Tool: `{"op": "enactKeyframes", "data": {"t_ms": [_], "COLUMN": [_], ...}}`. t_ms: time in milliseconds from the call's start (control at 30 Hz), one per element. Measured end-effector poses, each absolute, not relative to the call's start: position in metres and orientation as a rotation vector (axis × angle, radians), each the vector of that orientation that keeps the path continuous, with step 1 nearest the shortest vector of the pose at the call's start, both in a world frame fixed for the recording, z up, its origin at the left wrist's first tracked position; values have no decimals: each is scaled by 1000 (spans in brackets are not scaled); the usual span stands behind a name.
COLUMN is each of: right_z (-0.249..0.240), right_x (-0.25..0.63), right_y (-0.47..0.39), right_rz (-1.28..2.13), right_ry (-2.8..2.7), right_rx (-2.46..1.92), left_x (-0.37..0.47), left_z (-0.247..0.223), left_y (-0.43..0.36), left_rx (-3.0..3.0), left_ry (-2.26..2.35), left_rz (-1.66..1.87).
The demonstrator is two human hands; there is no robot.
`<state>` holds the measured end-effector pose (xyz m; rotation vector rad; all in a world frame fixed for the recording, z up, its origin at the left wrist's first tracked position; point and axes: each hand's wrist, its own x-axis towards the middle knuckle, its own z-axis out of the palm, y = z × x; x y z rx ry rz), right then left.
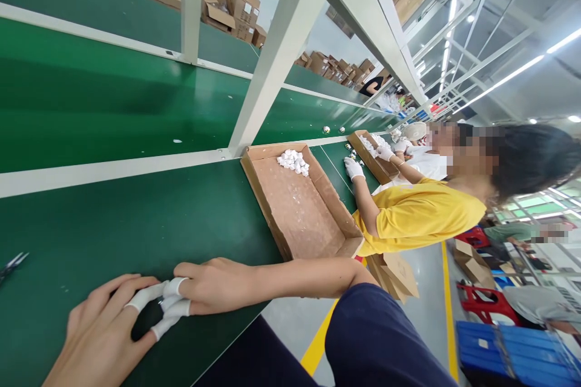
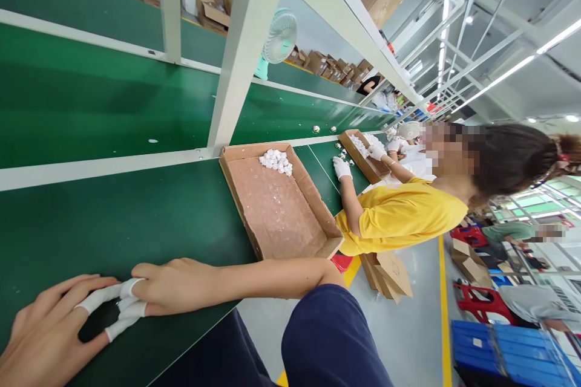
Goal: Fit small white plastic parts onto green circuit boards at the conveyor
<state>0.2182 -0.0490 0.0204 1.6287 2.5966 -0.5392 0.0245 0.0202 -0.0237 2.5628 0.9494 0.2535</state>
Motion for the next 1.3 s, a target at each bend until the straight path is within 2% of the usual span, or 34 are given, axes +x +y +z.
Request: {"op": "enactKeyframes", "data": {"t_ms": [233, 467, 700, 867, 1000, 1300], "right_z": [21, 18, 27, 24, 20, 18], "right_x": [217, 216, 213, 213, 217, 221], "right_y": [-49, -51, -46, -42, -40, -38], "right_rz": [-580, -572, -864, -993, -1239, -1324], "right_ry": [2580, 2623, 2424, 2337, 2399, 2438], "right_rx": [1611, 1655, 1973, 2002, 2088, 2083], "left_x": [26, 32, 27, 26, 25, 32], "left_z": [-20, -30, -17, -26, -37, -44], "left_y": [22, 17, 19, 22, 24, 19], "left_rx": [2520, 2438, 2576, 2615, 2628, 2450], "left_ry": [942, 877, 910, 949, 931, 849], "left_rz": [322, 639, 329, 230, 227, 721]}}
